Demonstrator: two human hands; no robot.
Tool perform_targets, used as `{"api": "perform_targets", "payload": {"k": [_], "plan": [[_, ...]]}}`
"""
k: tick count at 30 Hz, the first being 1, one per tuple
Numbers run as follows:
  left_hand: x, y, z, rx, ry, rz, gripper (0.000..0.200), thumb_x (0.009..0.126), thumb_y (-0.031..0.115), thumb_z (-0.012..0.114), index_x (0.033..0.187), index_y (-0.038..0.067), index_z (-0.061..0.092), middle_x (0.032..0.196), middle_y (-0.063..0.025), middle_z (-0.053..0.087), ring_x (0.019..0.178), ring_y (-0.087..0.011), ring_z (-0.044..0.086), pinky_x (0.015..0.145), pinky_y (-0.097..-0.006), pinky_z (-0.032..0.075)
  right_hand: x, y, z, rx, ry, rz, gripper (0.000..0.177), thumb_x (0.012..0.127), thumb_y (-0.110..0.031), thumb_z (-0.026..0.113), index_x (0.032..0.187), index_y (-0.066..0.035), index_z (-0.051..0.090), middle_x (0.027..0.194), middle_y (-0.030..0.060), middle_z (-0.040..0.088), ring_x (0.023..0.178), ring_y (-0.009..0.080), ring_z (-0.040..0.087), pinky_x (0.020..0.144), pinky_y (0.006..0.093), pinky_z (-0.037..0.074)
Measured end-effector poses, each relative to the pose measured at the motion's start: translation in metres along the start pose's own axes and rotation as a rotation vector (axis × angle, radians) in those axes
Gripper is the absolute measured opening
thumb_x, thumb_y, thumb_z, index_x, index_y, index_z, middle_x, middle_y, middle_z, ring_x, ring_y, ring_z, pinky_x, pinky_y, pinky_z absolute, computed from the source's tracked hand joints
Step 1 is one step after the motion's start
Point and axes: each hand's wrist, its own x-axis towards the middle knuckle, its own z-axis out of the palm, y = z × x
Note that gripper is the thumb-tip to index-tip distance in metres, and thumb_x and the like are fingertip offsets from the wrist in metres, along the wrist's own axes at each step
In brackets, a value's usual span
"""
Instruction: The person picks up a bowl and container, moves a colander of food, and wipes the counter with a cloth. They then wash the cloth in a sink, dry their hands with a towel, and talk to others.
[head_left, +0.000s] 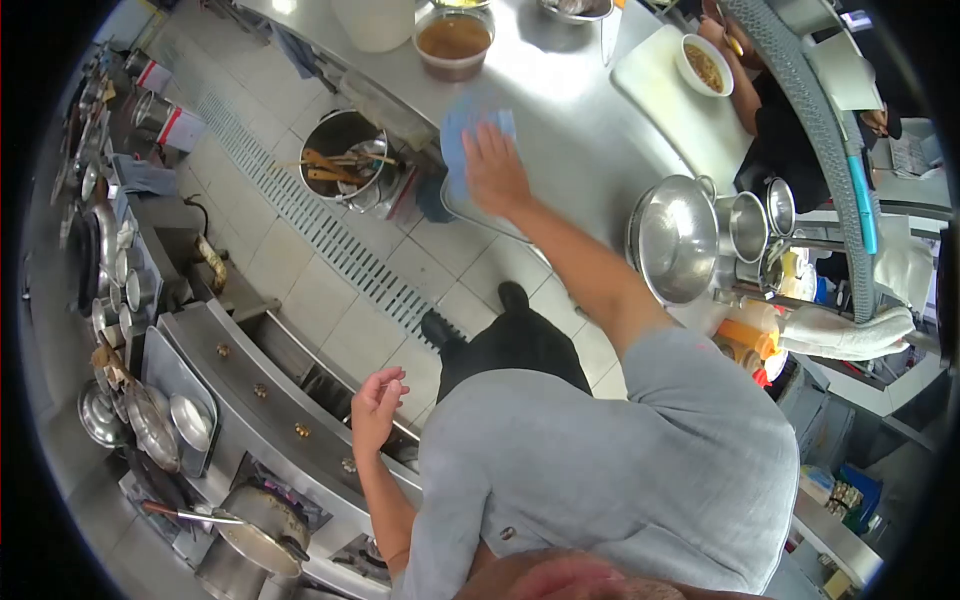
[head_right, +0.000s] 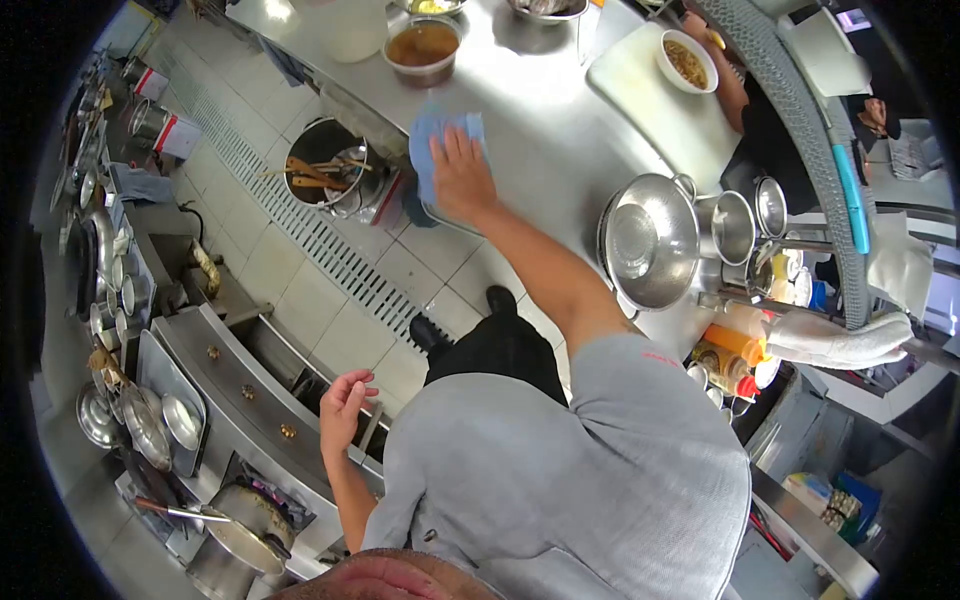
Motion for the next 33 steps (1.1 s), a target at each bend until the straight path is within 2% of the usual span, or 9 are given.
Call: {"api": "perform_targets", "payload": {"k": [3, 8, 9, 19, 22, 23, 24, 28, 33], "plan": [[0.003, 0.014, -0.003, 0.029, 0.02, 0.061, 0.035, 0.103, 0.025, 0.055, 0.124, -0.003, 0.061, 0.115, -0.012, 0.07, 0.093, -0.0167, 0.07, 0.073, -0.027, 0.053, -0.016, 0.037, 0.021, 0.076, 0.129, 0.109, 0.066, 0.1, -0.038, 0.042, 0.152, 0.001, 0.032, 0.159, 0.0296, 0.024, 0.149, 0.0439, 0.022, 0.121, 0.0569, 0.016], [-0.001, -0.01, -0.005, 0.059, 0.086, 0.019, 0.035, 0.103, 0.026, 0.055, 0.124, -0.002, 0.062, 0.112, -0.0101, 0.07, 0.091, -0.0154, 0.069, 0.072, -0.0279, 0.053, 0.088, 0.149, -0.013, 0.033, -0.137, 0.809, 0.073, 0.1, -0.034, 0.035, 0.156, 0.007, 0.013, 0.16, 0.0373, 0.007, 0.15, 0.0509, 0.007, 0.121, 0.0577, 0.009], [-0.004, -0.019, -0.005, 0.061, 0.101, 0.019, 0.035, 0.103, 0.026, 0.055, 0.123, -0.002, 0.062, 0.111, -0.0098, 0.069, 0.091, -0.0152, 0.069, 0.072, -0.0281, 0.054, 0.118, 0.185, 0.006, -0.067, -0.079, 0.828, 0.078, 0.094, -0.041, 0.039, 0.154, 0.007, 0.023, 0.158, 0.0358, 0.019, 0.148, 0.0505, 0.016, 0.119, 0.0569, 0.017], [0.002, 0.001, 0.037, 0.103, 0.001, -0.085, 0.036, 0.104, 0.029, 0.053, 0.118, -0.001, 0.065, 0.107, -0.0096, 0.071, 0.087, -0.0156, 0.069, 0.072, -0.0277, 0.053, 0.127, 0.168, 0.011, -0.093, -0.049, 0.242, 0.069, 0.098, -0.042, 0.037, 0.157, -0.009, 0.028, 0.162, 0.0213, 0.024, 0.151, 0.0341, 0.022, 0.122, 0.0472, 0.018], [0.046, 0.084, 0.051, 0.365, -0.066, 0.163, 0.032, 0.102, 0.026, 0.057, 0.112, -0.003, 0.068, 0.094, -0.0097, 0.072, 0.085, -0.0129, 0.066, 0.072, -0.0279, 0.051, 0.065, 0.11, 0.038, 0.095, 0.07, 0.132, 0.067, 0.099, -0.038, 0.038, 0.157, -0.008, 0.027, 0.165, 0.0208, 0.016, 0.154, 0.0353, 0.013, 0.125, 0.0474, 0.007], [0.062, 0.114, 0.067, 0.42, -0.11, 0.315, 0.033, 0.102, 0.026, 0.058, 0.111, -0.003, 0.068, 0.091, -0.0102, 0.071, 0.082, -0.0133, 0.066, 0.071, -0.0284, 0.051, 0.036, 0.082, 0.022, 0.157, 0.185, 0.137, 0.066, 0.096, -0.037, 0.045, 0.151, -0.002, 0.037, 0.157, 0.0227, 0.034, 0.147, 0.0383, 0.028, 0.122, 0.0493, 0.018], [0.08, 0.143, 0.087, 0.465, -0.159, 0.473, 0.033, 0.102, 0.026, 0.058, 0.111, -0.004, 0.068, 0.088, -0.0107, 0.071, 0.079, -0.0136, 0.065, 0.071, -0.0289, 0.051, 0.014, 0.066, 0.014, -0.003, -0.024, 0.082, 0.066, 0.099, -0.036, 0.039, 0.156, -0.004, 0.028, 0.164, 0.0223, 0.018, 0.153, 0.0377, 0.016, 0.125, 0.0496, 0.007], [0.136, 0.213, 0.217, 0.521, -0.438, 0.634, 0.044, 0.097, 0.04, 0.063, 0.103, -0.004, 0.07, 0.078, -0.0095, 0.069, 0.071, -0.0165, 0.066, 0.072, -0.03, 0.051, -0.075, 0.032, -0.017, 0.114, 0.043, 0.121, 0.062, 0.099, -0.034, 0.042, 0.154, -0.007, 0.034, 0.162, 0.0222, 0.024, 0.151, 0.0372, 0.021, 0.123, 0.0516, 0.013], [0.211, 0.18, 0.365, 0.822, -0.665, 0.341, 0.055, 0.089, 0.048, 0.07, 0.095, -0.006, 0.064, 0.073, -0.0142, 0.066, 0.065, -0.0214, 0.069, 0.058, -0.0354, 0.054, -0.155, 0.035, 0.0, 0.304, 0.297, 0.168, 0.061, 0.094, -0.034, 0.051, 0.149, -0.008, 0.044, 0.158, 0.0211, 0.033, 0.148, 0.0372, 0.03, 0.122, 0.0522, 0.02]]}}
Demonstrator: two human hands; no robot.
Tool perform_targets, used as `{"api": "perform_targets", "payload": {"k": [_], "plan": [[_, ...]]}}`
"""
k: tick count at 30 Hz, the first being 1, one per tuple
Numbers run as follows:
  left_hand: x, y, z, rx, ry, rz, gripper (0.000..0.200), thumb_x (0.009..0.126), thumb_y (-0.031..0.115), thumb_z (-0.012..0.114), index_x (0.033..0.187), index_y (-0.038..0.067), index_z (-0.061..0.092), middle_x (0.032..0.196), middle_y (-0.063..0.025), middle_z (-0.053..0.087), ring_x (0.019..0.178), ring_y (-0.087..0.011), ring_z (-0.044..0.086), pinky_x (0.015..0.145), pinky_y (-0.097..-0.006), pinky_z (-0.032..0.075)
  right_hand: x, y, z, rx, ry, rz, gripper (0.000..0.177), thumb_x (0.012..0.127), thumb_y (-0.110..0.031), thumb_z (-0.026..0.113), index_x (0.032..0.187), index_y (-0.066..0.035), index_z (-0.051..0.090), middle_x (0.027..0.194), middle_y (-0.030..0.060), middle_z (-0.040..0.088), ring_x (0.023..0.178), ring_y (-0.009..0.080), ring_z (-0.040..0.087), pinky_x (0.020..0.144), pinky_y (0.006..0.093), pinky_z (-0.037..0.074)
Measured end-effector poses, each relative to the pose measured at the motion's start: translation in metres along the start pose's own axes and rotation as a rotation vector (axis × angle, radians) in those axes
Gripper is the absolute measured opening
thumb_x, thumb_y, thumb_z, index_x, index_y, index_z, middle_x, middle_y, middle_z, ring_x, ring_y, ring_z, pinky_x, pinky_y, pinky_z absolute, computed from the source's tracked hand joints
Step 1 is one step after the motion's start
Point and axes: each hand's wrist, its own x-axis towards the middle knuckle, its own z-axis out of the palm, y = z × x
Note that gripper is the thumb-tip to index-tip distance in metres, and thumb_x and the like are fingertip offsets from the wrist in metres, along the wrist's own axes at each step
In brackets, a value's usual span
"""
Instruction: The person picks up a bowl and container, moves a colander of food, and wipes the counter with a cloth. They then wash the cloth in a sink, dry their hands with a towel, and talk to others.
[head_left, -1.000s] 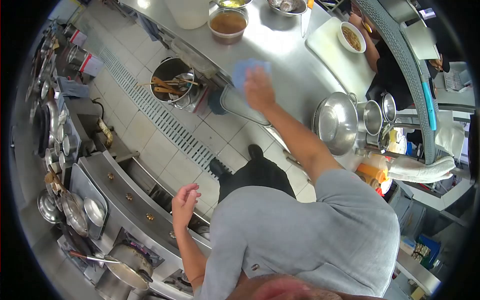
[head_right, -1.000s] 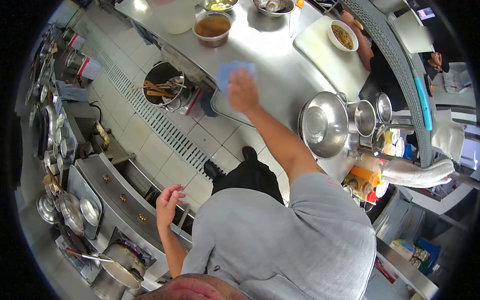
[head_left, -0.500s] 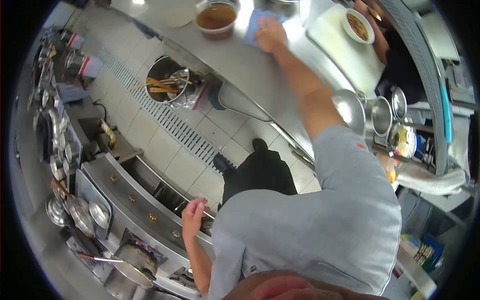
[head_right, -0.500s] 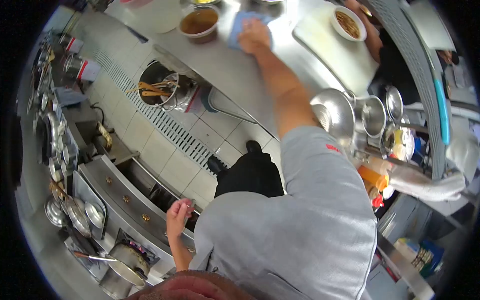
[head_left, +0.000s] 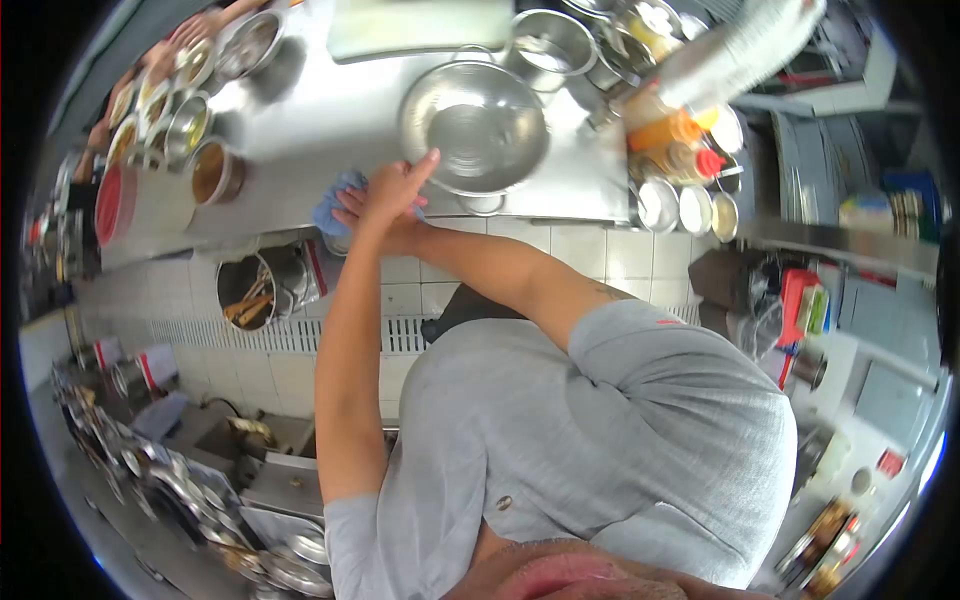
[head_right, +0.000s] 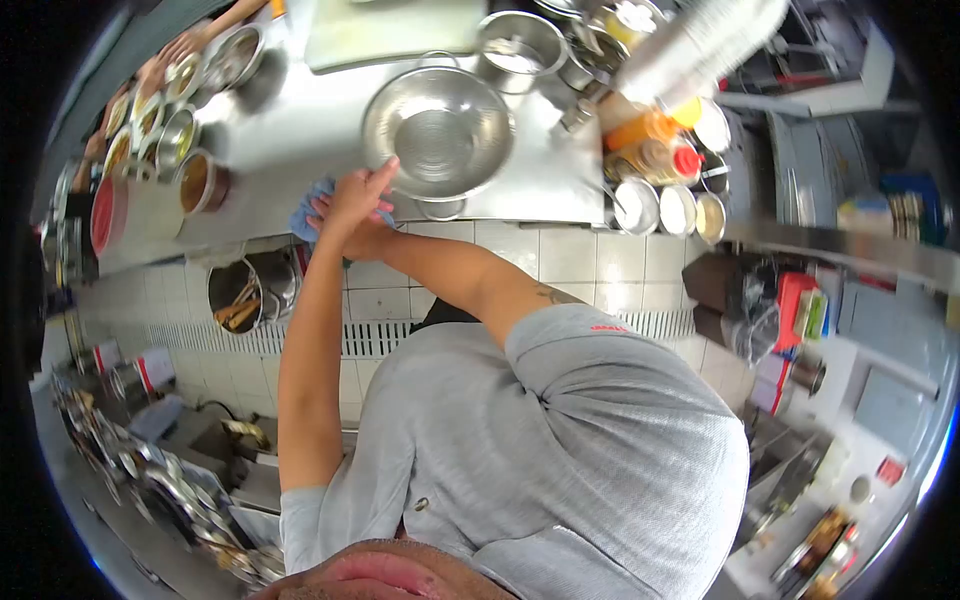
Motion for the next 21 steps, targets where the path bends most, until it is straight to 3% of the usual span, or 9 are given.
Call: {"api": "perform_targets", "payload": {"k": [3, 6, 8, 10, 13, 15, 17, 21], "plan": [[0.027, -0.003, 0.027, -0.264, 0.036, -0.139, 0.054, 0.09, 0.043, 0.068, 0.112, -0.006, 0.061, 0.091, -0.0148, 0.07, 0.066, -0.0221, 0.07, 0.058, -0.0336, 0.057, -0.036, 0.016, -0.004, -0.086, -0.068, 0.043, 0.056, 0.094, -0.023, 0.052, 0.149, -0.013, 0.044, 0.16, 0.0182, 0.031, 0.15, 0.0321, 0.026, 0.123, 0.0477, 0.02], [0.047, -0.01, 0.013, -0.35, -0.05, -0.125, 0.042, 0.09, 0.029, 0.064, 0.113, -0.005, 0.057, 0.09, -0.0138, 0.068, 0.065, -0.0232, 0.069, 0.057, -0.036, 0.058, -0.09, 0.024, -0.053, -0.124, 0.028, 0.037, 0.055, 0.086, -0.01, 0.052, 0.141, -0.01, 0.052, 0.155, 0.0151, 0.04, 0.142, 0.03, 0.042, 0.118, 0.0443, 0.033], [0.051, -0.017, -0.006, -0.362, 0.006, -0.075, 0.036, 0.088, 0.023, 0.063, 0.107, -0.007, 0.058, 0.089, -0.0155, 0.069, 0.07, -0.0265, 0.071, 0.057, -0.0358, 0.06, -0.136, 0.042, -0.086, -0.073, 0.128, 0.034, 0.052, 0.082, -0.007, 0.056, 0.133, -0.009, 0.06, 0.146, 0.0144, 0.051, 0.137, 0.0287, 0.048, 0.115, 0.0441, 0.038], [0.049, -0.019, -0.028, -0.357, 0.056, -0.057, 0.033, 0.087, 0.019, 0.062, 0.104, -0.009, 0.058, 0.088, -0.017, 0.069, 0.071, -0.0281, 0.072, 0.058, -0.0366, 0.061, -0.17, 0.043, -0.149, -0.067, 0.105, 0.164, 0.053, 0.075, -0.001, 0.06, 0.128, -0.006, 0.063, 0.134, 0.0143, 0.061, 0.13, 0.0286, 0.055, 0.11, 0.0438, 0.042], [0.04, -0.027, -0.062, -0.323, 0.092, -0.091, 0.032, 0.087, 0.017, 0.061, 0.104, -0.01, 0.057, 0.087, -0.0188, 0.068, 0.069, -0.028, 0.071, 0.06, -0.039, 0.063, -0.205, 0.071, -0.187, -0.139, 0.217, 0.366, 0.051, 0.072, 0.005, 0.06, 0.122, 0.002, 0.064, 0.117, 0.0197, 0.068, 0.118, 0.0338, 0.062, 0.105, 0.0409, 0.047], [0.048, -0.034, -0.073, -0.311, 0.072, -0.092, 0.032, 0.087, 0.017, 0.06, 0.104, -0.011, 0.057, 0.087, -0.02, 0.068, 0.069, -0.0281, 0.071, 0.061, -0.0398, 0.063, -0.204, 0.1, -0.201, -0.207, 0.301, 0.539, 0.045, 0.08, 0.002, 0.056, 0.125, 0.006, 0.06, 0.119, 0.0246, 0.066, 0.11, 0.04, 0.064, 0.1, 0.0431, 0.051], [0.049, -0.032, -0.072, -0.283, 0.076, -0.093, 0.032, 0.087, 0.016, 0.06, 0.104, -0.011, 0.057, 0.087, -0.0198, 0.068, 0.069, -0.0284, 0.071, 0.06, -0.0394, 0.063, -0.19, 0.126, -0.213, -0.19, 0.268, 0.666, 0.042, 0.087, -0.002, 0.053, 0.128, 0.005, 0.058, 0.127, 0.0241, 0.062, 0.117, 0.0392, 0.061, 0.104, 0.0423, 0.048], [0.049, -0.028, -0.054, -0.276, 0.11, -0.109, 0.032, 0.087, 0.016, 0.06, 0.103, -0.011, 0.057, 0.085, -0.019, 0.068, 0.069, -0.0279, 0.071, 0.059, -0.0384, 0.063, -0.165, 0.191, -0.197, -0.314, 0.181, 0.56, 0.042, 0.091, -0.006, 0.052, 0.132, 0.003, 0.056, 0.138, 0.0237, 0.055, 0.13, 0.0365, 0.053, 0.111, 0.0416, 0.042]]}}
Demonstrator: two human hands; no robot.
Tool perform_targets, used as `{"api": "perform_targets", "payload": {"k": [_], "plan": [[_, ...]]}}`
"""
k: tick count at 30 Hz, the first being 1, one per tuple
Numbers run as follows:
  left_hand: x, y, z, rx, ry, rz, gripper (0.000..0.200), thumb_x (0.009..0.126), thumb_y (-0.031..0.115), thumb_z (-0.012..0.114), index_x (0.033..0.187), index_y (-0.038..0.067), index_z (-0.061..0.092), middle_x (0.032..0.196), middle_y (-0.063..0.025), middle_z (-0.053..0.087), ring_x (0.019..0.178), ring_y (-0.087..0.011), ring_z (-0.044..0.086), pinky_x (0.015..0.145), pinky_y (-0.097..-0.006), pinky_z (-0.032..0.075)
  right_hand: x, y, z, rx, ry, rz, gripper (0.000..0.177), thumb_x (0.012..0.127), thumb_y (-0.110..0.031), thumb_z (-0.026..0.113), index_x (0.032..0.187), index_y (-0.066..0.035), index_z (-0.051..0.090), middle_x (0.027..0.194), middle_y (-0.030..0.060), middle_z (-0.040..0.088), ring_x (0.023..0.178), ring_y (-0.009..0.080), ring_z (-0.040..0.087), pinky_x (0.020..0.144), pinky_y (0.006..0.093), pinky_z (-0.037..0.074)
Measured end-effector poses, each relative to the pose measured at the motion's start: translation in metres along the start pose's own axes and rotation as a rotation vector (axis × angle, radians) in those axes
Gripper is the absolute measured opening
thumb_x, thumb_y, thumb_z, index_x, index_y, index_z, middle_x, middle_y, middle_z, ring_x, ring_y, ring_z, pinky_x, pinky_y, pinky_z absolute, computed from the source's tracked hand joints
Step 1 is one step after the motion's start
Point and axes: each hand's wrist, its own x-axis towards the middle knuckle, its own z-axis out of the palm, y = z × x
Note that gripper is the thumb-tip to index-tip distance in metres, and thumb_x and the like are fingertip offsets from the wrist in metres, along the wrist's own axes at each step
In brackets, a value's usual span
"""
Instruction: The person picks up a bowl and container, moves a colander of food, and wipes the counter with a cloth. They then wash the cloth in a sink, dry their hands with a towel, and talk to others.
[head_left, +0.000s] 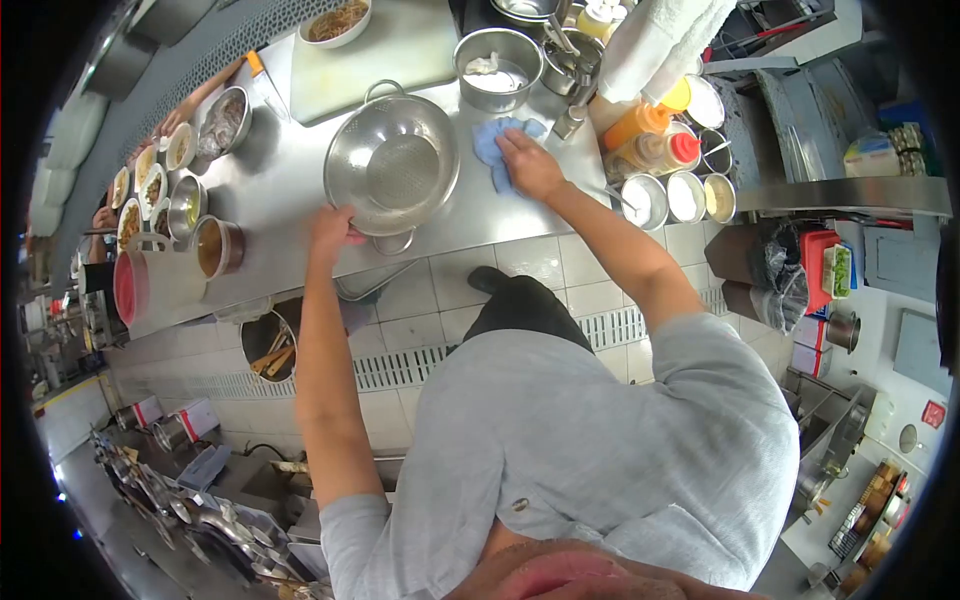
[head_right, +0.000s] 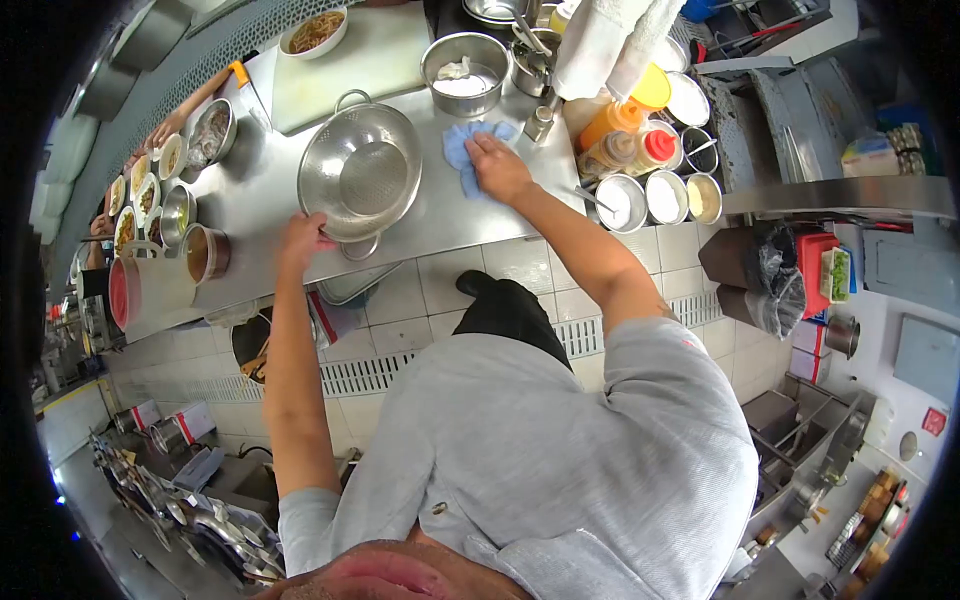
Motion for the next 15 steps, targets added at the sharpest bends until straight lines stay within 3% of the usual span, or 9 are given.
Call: {"api": "perform_targets", "payload": {"k": [3, 9, 15], "plan": [[-0.003, 0.006, 0.011, -0.041, -0.035, -0.01, 0.03, 0.087, 0.016, 0.059, 0.103, -0.01, 0.057, 0.085, -0.0185, 0.068, 0.068, -0.0269, 0.071, 0.06, -0.0384, 0.063, 0.036, 0.005, 0.003, 0.049, -0.075, 0.096, 0.044, 0.092, -0.007, 0.05, 0.135, 0.002, 0.054, 0.141, 0.0236, 0.053, 0.135, 0.0357, 0.048, 0.115, 0.0412, 0.038], [-0.005, 0.018, 0.033, -0.005, -0.018, -0.027, 0.027, 0.087, 0.017, 0.059, 0.102, -0.006, 0.059, 0.088, -0.0164, 0.07, 0.069, -0.0248, 0.071, 0.062, -0.0381, 0.063, 0.055, 0.015, 0.013, -0.069, 0.031, 0.166, 0.048, 0.09, -0.007, 0.05, 0.136, 0.002, 0.053, 0.142, 0.0245, 0.052, 0.134, 0.0373, 0.048, 0.115, 0.0431, 0.037], [-0.008, 0.034, 0.056, 0.021, -0.084, -0.019, 0.031, 0.088, 0.02, 0.061, 0.106, -0.006, 0.059, 0.088, -0.0159, 0.07, 0.075, -0.025, 0.074, 0.06, -0.0359, 0.06, -0.005, -0.004, 0.013, -0.123, 0.205, 0.118, 0.045, 0.089, -0.006, 0.051, 0.132, 0.005, 0.055, 0.139, 0.0263, 0.053, 0.13, 0.0392, 0.051, 0.112, 0.0432, 0.039]]}}
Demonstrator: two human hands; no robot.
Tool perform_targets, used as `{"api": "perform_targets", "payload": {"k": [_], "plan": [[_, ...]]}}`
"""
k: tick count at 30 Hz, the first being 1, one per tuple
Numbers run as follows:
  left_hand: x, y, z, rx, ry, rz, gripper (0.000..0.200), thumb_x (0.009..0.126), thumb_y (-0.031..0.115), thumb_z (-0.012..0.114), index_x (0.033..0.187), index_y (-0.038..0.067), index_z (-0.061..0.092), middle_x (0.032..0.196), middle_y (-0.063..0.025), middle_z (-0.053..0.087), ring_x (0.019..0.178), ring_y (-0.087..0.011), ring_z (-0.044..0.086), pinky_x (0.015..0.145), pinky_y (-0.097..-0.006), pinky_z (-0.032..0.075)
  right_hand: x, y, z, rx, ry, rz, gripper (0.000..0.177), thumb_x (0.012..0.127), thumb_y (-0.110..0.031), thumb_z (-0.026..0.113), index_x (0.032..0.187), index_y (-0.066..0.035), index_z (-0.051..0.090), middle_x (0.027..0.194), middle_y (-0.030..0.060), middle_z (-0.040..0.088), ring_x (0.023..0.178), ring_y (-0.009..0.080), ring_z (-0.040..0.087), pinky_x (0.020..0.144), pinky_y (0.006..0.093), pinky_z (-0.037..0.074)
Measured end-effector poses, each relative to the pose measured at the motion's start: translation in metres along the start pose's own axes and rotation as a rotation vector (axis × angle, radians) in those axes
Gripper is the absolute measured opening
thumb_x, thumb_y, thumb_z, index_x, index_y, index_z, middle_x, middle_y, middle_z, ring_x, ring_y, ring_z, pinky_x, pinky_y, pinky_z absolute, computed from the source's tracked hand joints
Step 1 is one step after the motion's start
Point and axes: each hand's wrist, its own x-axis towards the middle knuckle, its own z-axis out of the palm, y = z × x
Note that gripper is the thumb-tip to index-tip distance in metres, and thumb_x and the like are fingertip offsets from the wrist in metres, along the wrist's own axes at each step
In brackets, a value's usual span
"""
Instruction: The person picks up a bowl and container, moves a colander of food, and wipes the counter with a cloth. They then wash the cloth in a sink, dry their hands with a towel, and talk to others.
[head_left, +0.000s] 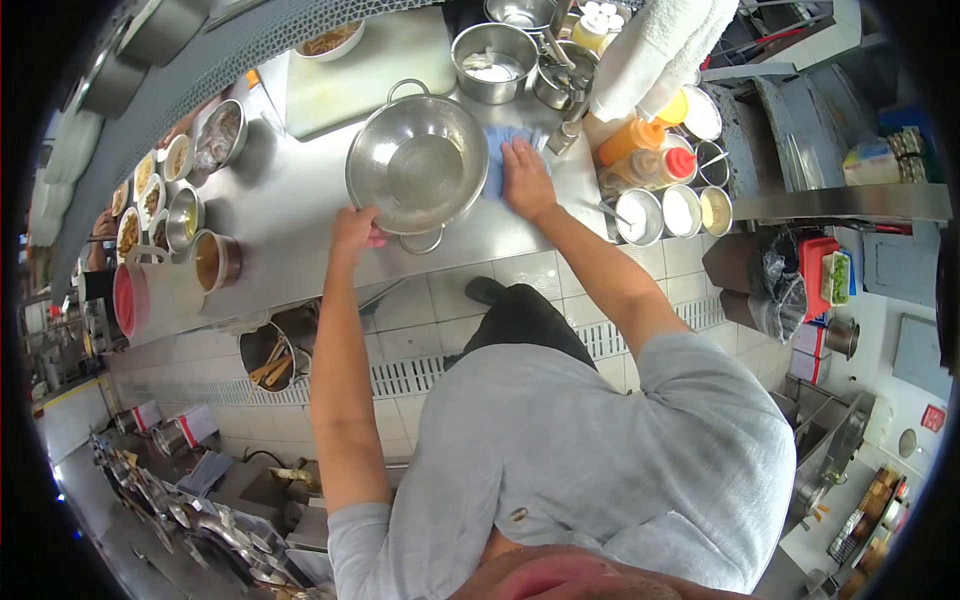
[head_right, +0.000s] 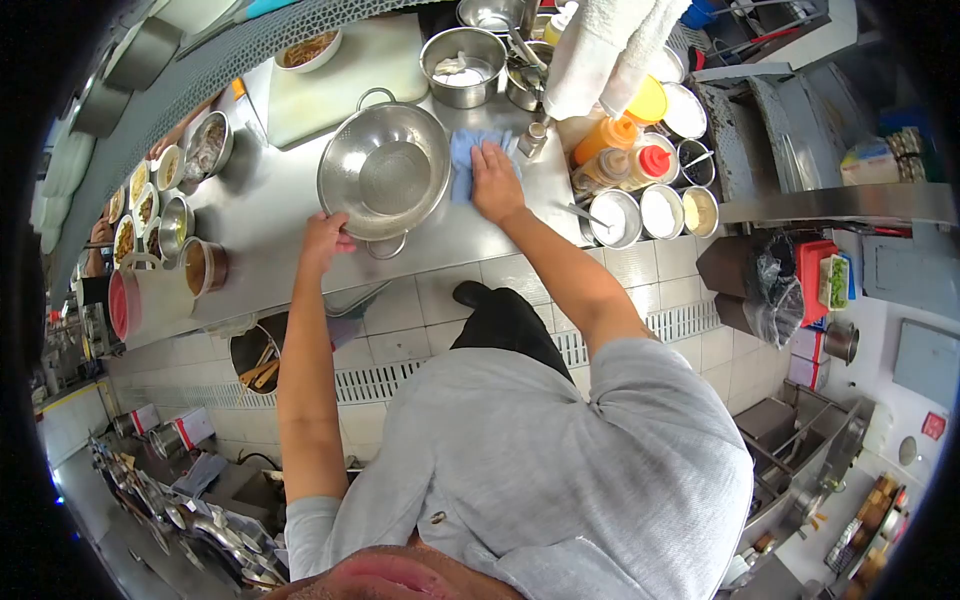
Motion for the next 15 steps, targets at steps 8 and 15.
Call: {"api": "perform_targets", "payload": {"k": [8, 15], "plan": [[0.002, 0.014, 0.041, 0.067, -0.161, 0.003, 0.055, 0.09, 0.047, 0.07, 0.117, 0.0, 0.058, 0.097, -0.0111, 0.068, 0.076, -0.0222, 0.072, 0.063, -0.0341, 0.057, -0.066, 0.019, -0.081, 0.208, -0.195, 0.086, 0.046, 0.08, 0.0, 0.061, 0.125, 0.003, 0.06, 0.123, 0.0257, 0.06, 0.11, 0.0414, 0.058, 0.101, 0.0448, 0.046], [-0.047, 0.044, 0.019, 0.61, -0.083, 0.216, 0.05, 0.09, 0.048, 0.07, 0.107, 0.001, 0.065, 0.093, -0.0097, 0.069, 0.08, -0.0214, 0.069, 0.071, -0.0347, 0.056, -0.053, -0.019, -0.088, 0.018, -0.133, -0.041, 0.053, 0.085, -0.018, 0.07, 0.131, 0.003, 0.056, 0.132, 0.0307, 0.052, 0.121, 0.046, 0.051, 0.101, 0.0481, 0.045]]}}
